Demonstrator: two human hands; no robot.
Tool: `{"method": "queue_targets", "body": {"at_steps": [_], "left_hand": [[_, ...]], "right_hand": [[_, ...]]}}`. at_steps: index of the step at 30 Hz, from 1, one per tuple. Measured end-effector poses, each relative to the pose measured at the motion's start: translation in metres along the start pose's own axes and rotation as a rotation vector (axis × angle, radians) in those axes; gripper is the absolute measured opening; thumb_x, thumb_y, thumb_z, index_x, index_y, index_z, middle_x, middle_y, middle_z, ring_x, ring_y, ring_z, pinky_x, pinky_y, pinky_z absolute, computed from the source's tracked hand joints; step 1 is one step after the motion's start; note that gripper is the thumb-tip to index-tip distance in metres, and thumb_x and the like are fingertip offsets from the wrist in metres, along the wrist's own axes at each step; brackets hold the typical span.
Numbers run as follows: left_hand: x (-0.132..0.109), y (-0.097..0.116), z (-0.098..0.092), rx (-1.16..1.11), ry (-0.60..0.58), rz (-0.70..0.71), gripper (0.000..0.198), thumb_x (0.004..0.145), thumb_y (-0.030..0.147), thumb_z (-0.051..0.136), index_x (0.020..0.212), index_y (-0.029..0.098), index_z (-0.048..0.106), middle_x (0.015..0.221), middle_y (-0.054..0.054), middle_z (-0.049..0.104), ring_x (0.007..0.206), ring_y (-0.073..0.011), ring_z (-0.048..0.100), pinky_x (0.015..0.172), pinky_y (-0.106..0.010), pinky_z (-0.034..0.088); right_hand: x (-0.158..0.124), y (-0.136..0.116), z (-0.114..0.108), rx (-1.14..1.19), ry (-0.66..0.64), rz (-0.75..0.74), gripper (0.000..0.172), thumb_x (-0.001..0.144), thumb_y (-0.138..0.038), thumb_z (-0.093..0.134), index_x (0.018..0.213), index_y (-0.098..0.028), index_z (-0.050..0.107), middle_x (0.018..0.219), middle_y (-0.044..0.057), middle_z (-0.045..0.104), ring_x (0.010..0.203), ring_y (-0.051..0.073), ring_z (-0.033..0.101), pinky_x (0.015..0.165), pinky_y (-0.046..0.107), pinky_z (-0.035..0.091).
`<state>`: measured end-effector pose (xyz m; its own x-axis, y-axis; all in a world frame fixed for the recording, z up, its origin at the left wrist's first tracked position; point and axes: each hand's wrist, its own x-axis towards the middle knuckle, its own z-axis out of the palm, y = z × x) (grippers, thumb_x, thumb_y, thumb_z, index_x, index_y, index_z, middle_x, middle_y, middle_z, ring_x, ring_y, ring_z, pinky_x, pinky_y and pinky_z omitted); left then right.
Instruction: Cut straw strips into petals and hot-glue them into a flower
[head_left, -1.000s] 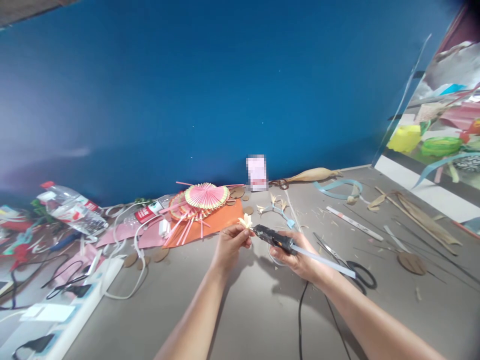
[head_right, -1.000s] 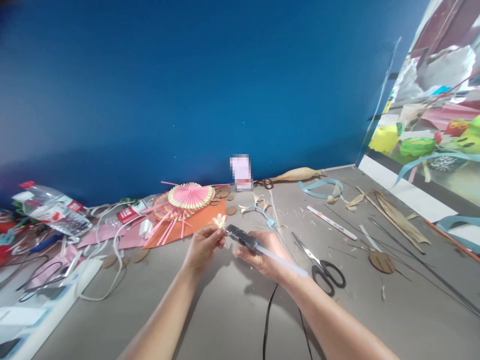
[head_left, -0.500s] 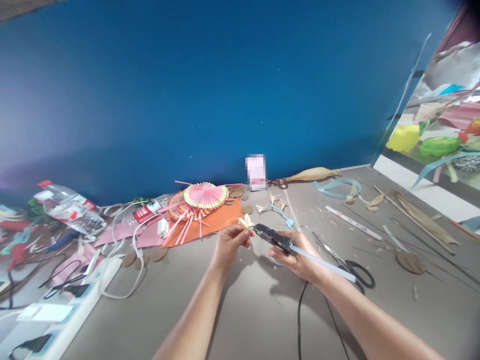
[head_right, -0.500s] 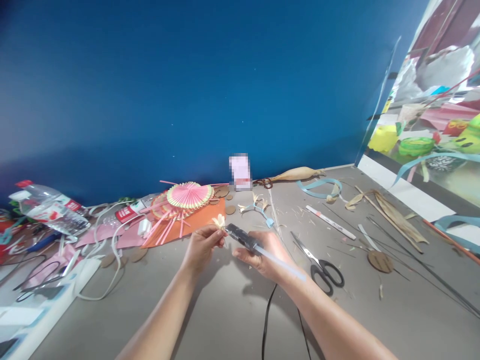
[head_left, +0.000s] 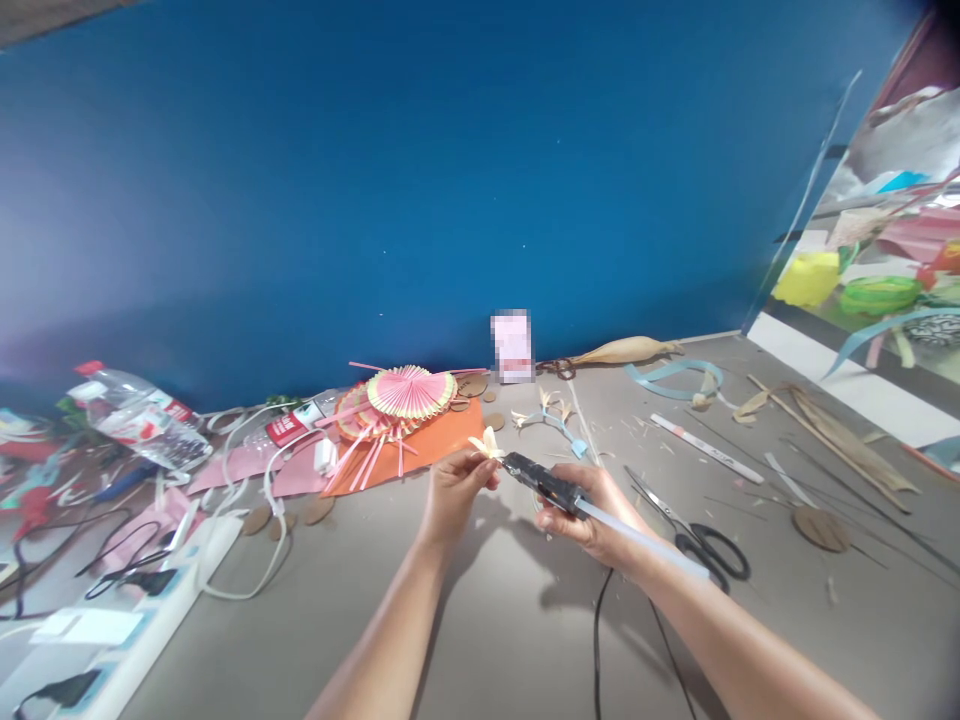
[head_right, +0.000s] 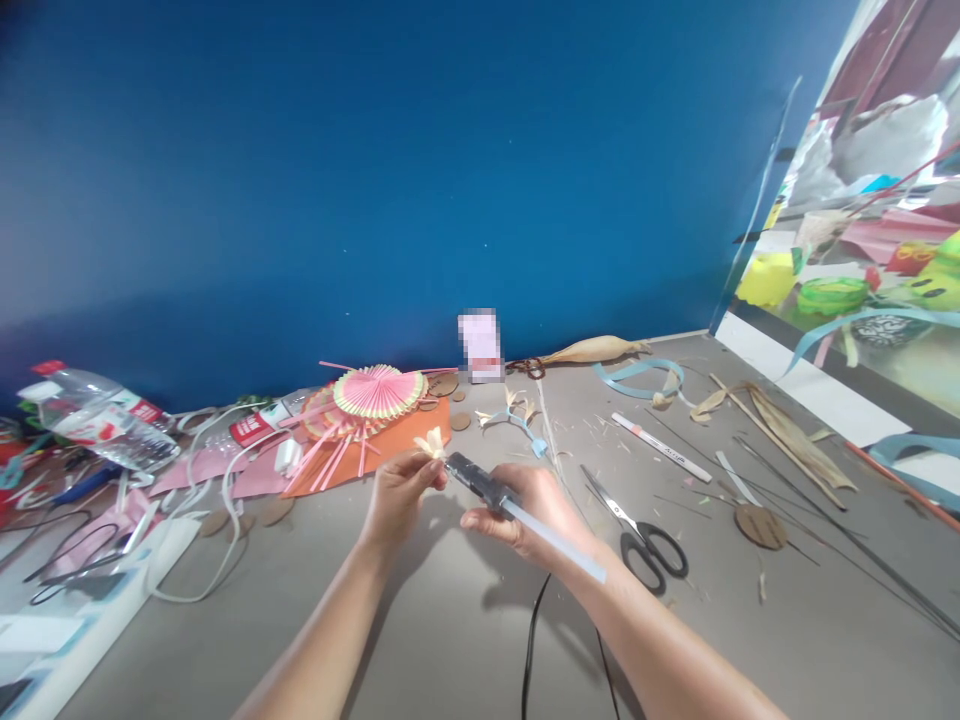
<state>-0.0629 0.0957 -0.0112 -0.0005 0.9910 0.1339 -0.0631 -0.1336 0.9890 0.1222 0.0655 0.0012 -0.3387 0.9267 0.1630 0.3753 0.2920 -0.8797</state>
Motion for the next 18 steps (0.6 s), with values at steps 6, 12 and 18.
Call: {"method": "queue_targets", "body": {"at_steps": [6, 12, 18], "left_hand": [[0.0003, -0.0027, -0.0009, -0.069, -0.051, -0.049, 0.018, 0.064, 0.030, 0.066, 0.059, 0.013, 0.061, 0.050, 0.001, 0.055, 0.050, -0.0093, 0.048, 0.054, -0.023, 0.040], [0.0002, -0.0047, -0.0004, -0.052, -0.040, -0.059, 0.019, 0.063, 0.030, 0.067, 0.060, 0.013, 0.060, 0.052, 0.000, 0.055, 0.050, -0.0095, 0.050, 0.054, -0.023, 0.041], [-0.0001, -0.0057, -0.0003, -0.047, -0.044, -0.043, 0.017, 0.065, 0.029, 0.066, 0.059, 0.014, 0.059, 0.052, 0.001, 0.055, 0.051, -0.0091, 0.050, 0.054, -0.022, 0.041]], "right_hand": [[-0.0004, 0.0023, 0.0011, 0.031, -0.010, -0.032, 0.041, 0.068, -0.057, 0.054, 0.072, -0.017, 0.054, 0.062, 0.000, 0.053, 0.058, 0.014, 0.048, 0.052, 0.024, 0.035], [-0.0007, 0.0011, -0.0004, 0.038, -0.023, -0.039, 0.044, 0.070, -0.060, 0.050, 0.071, -0.016, 0.052, 0.062, 0.000, 0.052, 0.057, 0.014, 0.047, 0.052, 0.024, 0.034], [-0.0010, 0.0019, 0.0003, 0.008, -0.011, -0.051, 0.042, 0.070, -0.058, 0.051, 0.069, -0.016, 0.051, 0.061, 0.000, 0.050, 0.056, 0.013, 0.045, 0.050, 0.024, 0.032]]}}
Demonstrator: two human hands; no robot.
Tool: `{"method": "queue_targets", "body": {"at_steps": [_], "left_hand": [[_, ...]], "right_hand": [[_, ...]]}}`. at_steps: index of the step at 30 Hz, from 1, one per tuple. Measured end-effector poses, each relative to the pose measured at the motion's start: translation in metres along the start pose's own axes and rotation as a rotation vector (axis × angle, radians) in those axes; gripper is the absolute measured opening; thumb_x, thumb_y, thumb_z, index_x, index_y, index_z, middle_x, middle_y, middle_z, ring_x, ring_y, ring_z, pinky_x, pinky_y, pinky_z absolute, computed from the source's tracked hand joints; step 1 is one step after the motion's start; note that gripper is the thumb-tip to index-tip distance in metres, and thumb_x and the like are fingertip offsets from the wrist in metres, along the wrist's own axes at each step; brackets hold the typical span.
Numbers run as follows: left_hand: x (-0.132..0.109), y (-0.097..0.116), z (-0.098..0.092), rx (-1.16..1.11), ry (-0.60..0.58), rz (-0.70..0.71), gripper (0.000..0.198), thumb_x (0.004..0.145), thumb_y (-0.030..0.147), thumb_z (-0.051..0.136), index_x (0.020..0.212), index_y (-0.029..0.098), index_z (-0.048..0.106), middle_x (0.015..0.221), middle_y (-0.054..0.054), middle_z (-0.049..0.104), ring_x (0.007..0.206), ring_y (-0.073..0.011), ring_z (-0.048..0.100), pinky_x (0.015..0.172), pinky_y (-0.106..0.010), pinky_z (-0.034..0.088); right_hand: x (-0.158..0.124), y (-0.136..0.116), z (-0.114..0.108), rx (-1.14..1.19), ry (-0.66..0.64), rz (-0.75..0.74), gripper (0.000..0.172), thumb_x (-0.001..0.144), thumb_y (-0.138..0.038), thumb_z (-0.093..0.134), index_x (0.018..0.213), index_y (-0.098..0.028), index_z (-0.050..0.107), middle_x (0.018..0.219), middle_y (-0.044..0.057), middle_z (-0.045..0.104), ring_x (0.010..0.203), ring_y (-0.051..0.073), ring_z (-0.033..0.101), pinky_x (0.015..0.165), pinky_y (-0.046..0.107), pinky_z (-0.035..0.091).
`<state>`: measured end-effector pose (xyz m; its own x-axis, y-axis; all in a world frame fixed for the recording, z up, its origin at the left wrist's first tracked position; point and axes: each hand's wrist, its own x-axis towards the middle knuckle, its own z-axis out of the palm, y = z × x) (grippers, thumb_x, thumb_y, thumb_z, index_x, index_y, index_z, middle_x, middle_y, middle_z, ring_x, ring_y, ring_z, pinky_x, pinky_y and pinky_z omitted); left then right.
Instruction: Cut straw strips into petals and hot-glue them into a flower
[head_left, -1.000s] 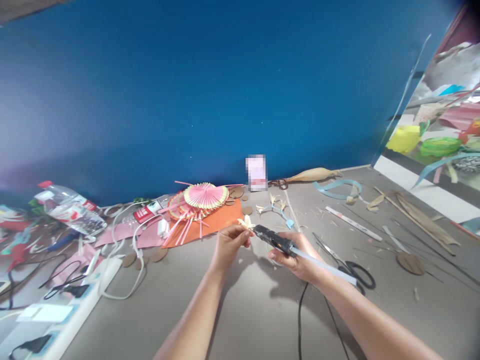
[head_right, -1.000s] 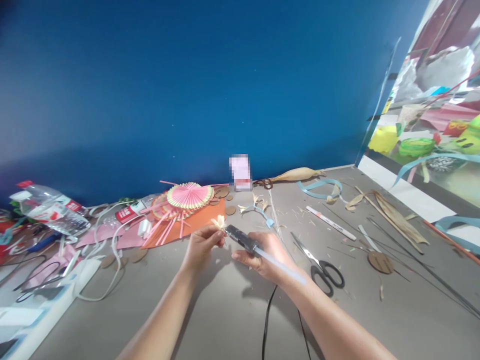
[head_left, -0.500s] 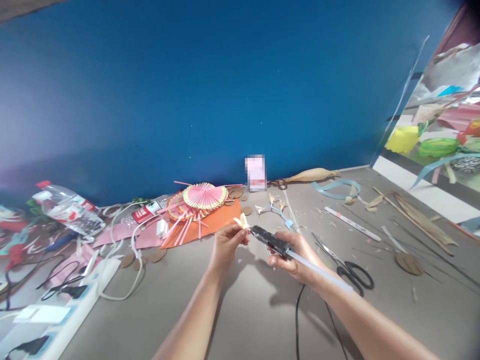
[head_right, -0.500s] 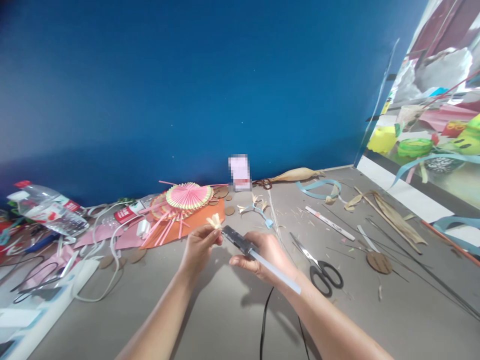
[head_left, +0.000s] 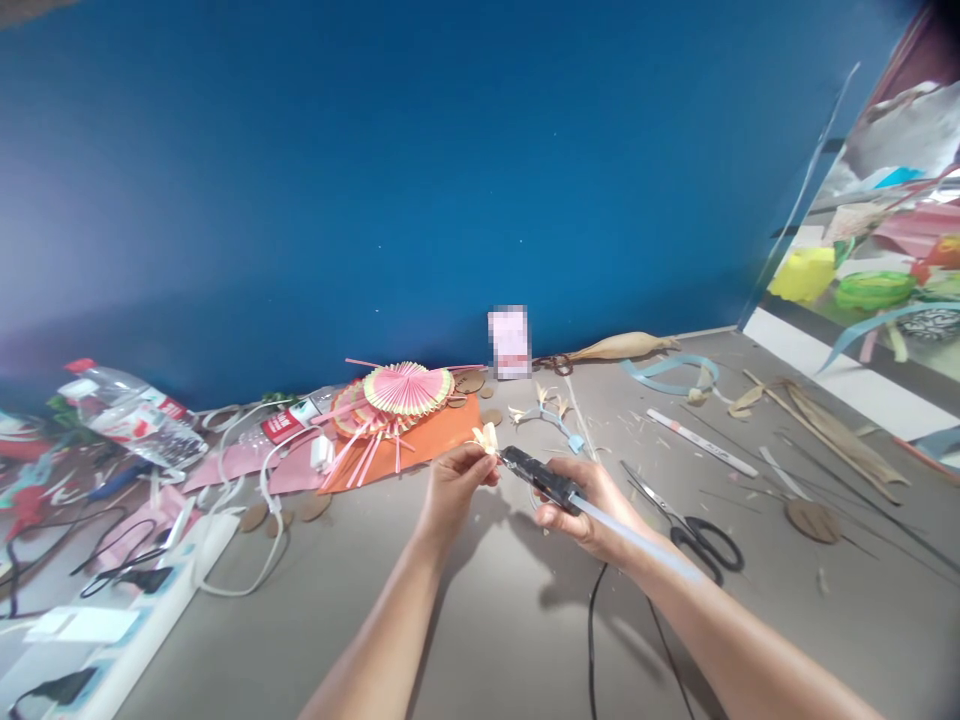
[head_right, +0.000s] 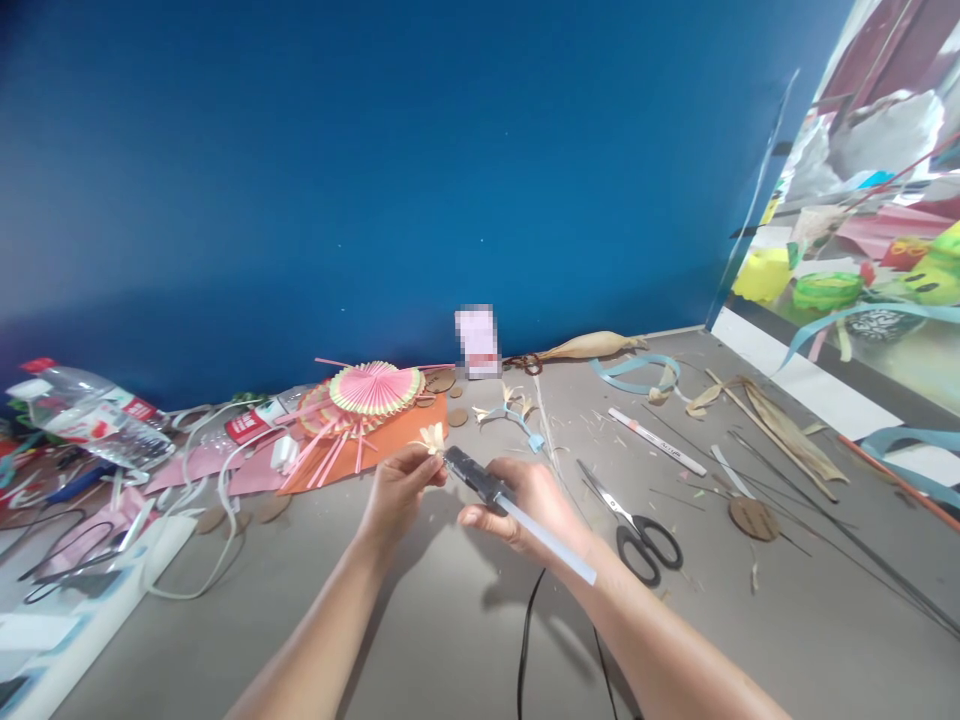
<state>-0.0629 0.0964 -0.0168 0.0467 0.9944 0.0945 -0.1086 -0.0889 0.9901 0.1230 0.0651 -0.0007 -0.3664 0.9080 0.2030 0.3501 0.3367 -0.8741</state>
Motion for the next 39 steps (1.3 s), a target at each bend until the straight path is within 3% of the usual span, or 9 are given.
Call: {"method": "queue_targets", "body": {"at_steps": [6, 20, 39], "left_hand": [[-0.0011, 0.0020, 0.0009, 0.019, 0.006, 0.006, 0.018, 0.065, 0.029, 0.066, 0.058, 0.014, 0.060, 0.052, 0.001, 0.055, 0.052, -0.0095, 0.051, 0.055, -0.022, 0.042], [-0.0011, -0.0037, 0.0007, 0.043, 0.063, 0.011, 0.019, 0.062, 0.032, 0.067, 0.059, 0.014, 0.060, 0.051, 0.001, 0.057, 0.050, -0.0095, 0.051, 0.055, -0.023, 0.043], [-0.0020, 0.0015, 0.0019, 0.033, 0.023, 0.022, 0.018, 0.065, 0.029, 0.066, 0.056, 0.015, 0.060, 0.052, 0.001, 0.055, 0.052, -0.0090, 0.050, 0.054, -0.022, 0.042]], "right_hand": [[0.0001, -0.0008, 0.0001, -0.053, 0.013, 0.016, 0.037, 0.070, -0.052, 0.055, 0.063, -0.017, 0.046, 0.057, -0.002, 0.048, 0.053, 0.011, 0.042, 0.049, 0.023, 0.029], [0.0012, -0.0069, 0.0006, -0.210, 0.032, 0.001, 0.047, 0.065, -0.057, 0.057, 0.053, -0.018, 0.034, 0.051, -0.006, 0.032, 0.049, 0.008, 0.026, 0.043, 0.020, 0.021], [0.0005, -0.0085, -0.0009, -0.173, 0.049, 0.033, 0.048, 0.063, -0.054, 0.061, 0.052, -0.019, 0.029, 0.051, -0.006, 0.029, 0.049, 0.009, 0.024, 0.043, 0.022, 0.020]]}}
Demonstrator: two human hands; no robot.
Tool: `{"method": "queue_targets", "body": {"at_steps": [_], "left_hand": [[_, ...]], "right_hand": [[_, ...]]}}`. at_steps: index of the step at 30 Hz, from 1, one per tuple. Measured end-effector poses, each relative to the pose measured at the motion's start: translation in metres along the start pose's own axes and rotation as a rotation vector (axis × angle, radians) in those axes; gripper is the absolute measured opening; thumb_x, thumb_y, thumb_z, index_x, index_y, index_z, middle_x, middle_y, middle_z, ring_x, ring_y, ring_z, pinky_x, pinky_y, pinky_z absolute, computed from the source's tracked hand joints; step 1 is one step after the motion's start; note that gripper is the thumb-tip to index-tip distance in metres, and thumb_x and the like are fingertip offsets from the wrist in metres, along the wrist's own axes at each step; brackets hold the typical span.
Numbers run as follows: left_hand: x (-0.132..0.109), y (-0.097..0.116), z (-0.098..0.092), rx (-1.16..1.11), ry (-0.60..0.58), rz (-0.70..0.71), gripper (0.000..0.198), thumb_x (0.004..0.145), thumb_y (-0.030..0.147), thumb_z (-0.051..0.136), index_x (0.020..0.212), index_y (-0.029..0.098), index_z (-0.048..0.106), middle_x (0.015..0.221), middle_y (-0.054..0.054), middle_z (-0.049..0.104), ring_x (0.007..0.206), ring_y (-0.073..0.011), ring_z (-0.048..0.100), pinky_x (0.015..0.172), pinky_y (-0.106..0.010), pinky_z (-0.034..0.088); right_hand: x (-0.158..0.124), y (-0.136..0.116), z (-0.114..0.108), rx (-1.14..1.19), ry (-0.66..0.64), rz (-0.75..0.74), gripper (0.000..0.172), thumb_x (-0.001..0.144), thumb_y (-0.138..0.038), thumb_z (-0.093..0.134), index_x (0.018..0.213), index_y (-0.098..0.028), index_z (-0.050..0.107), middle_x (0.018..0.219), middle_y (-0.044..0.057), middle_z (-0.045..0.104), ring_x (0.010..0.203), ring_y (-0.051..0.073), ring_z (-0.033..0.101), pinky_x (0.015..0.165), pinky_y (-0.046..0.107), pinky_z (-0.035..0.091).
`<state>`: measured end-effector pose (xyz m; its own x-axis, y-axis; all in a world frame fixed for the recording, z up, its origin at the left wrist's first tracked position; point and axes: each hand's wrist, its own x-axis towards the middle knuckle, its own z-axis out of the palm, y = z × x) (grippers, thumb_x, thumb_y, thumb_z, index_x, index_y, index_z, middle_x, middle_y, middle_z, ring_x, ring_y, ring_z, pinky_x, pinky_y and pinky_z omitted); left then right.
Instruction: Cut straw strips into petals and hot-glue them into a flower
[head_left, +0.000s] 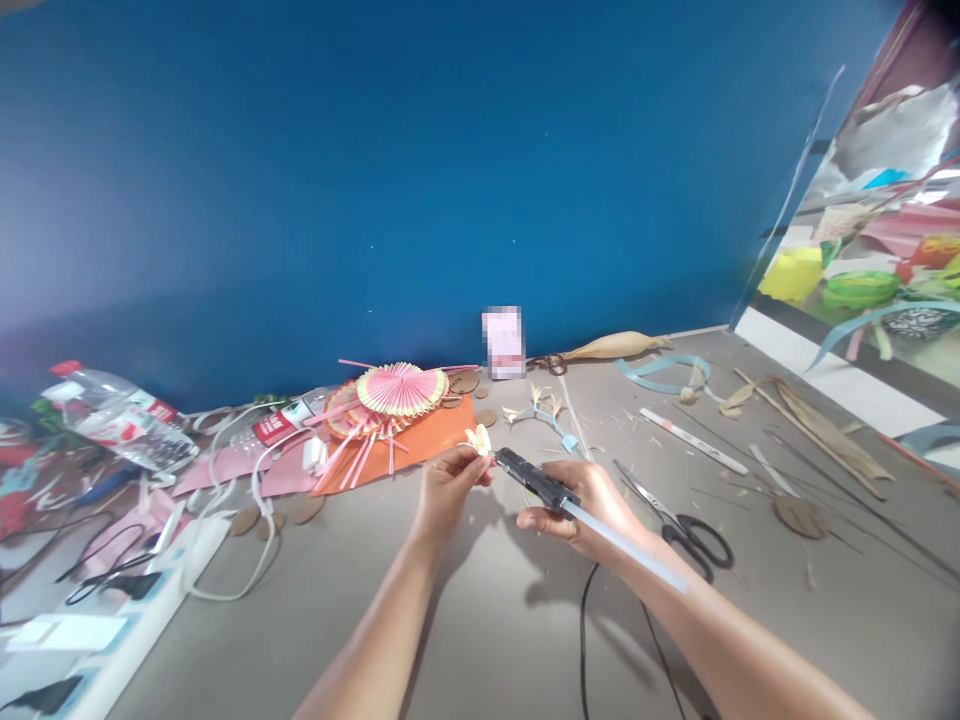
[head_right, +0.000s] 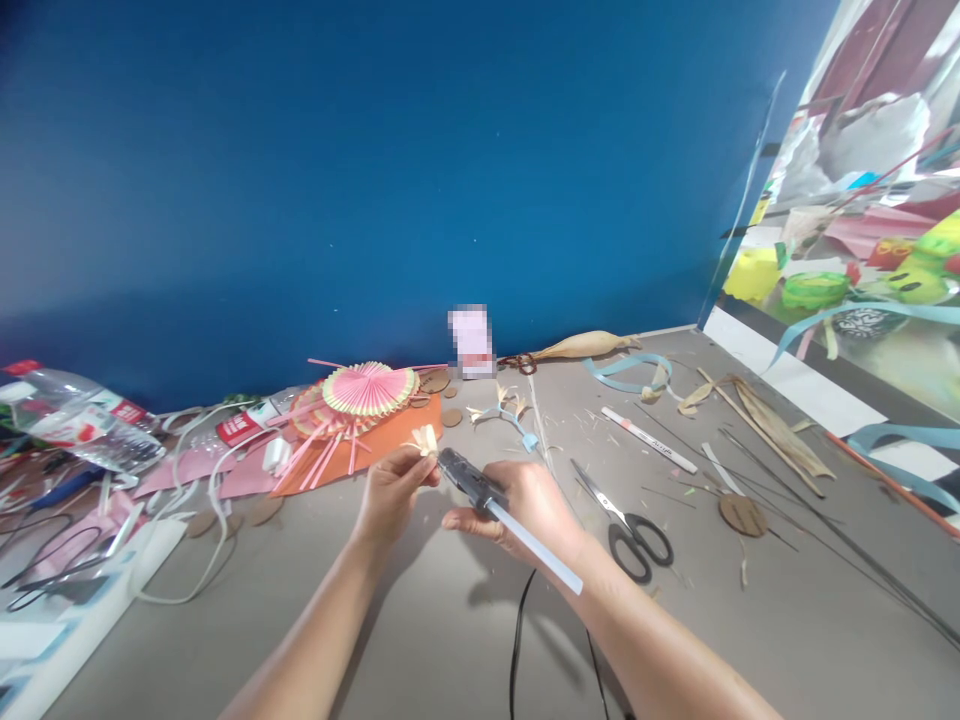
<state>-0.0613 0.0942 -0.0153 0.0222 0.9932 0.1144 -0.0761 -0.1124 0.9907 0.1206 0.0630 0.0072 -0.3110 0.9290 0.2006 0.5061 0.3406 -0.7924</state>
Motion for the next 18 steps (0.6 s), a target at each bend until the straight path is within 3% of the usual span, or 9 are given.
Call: {"method": "queue_targets", "body": {"at_steps": [13, 18], "left_hand": [[0.0000, -0.0019, 0.0015, -0.010, 0.043, -0.038, 0.021, 0.060, 0.033, 0.069, 0.060, 0.014, 0.060, 0.051, 0.001, 0.056, 0.050, -0.0102, 0.051, 0.054, -0.024, 0.042], [0.0008, -0.0018, 0.0016, 0.002, 0.059, -0.037, 0.022, 0.059, 0.035, 0.069, 0.062, 0.014, 0.062, 0.054, -0.001, 0.058, 0.050, -0.0108, 0.051, 0.054, -0.025, 0.044]], "right_hand": [[0.0004, 0.0014, 0.0018, -0.008, -0.004, 0.002, 0.046, 0.063, -0.053, 0.061, 0.051, -0.019, 0.033, 0.049, -0.006, 0.032, 0.048, 0.009, 0.026, 0.042, 0.022, 0.021], [0.0004, 0.0029, 0.0018, 0.036, 0.013, 0.015, 0.041, 0.064, -0.056, 0.060, 0.056, -0.018, 0.044, 0.052, -0.003, 0.043, 0.049, 0.010, 0.036, 0.044, 0.022, 0.028]]}}
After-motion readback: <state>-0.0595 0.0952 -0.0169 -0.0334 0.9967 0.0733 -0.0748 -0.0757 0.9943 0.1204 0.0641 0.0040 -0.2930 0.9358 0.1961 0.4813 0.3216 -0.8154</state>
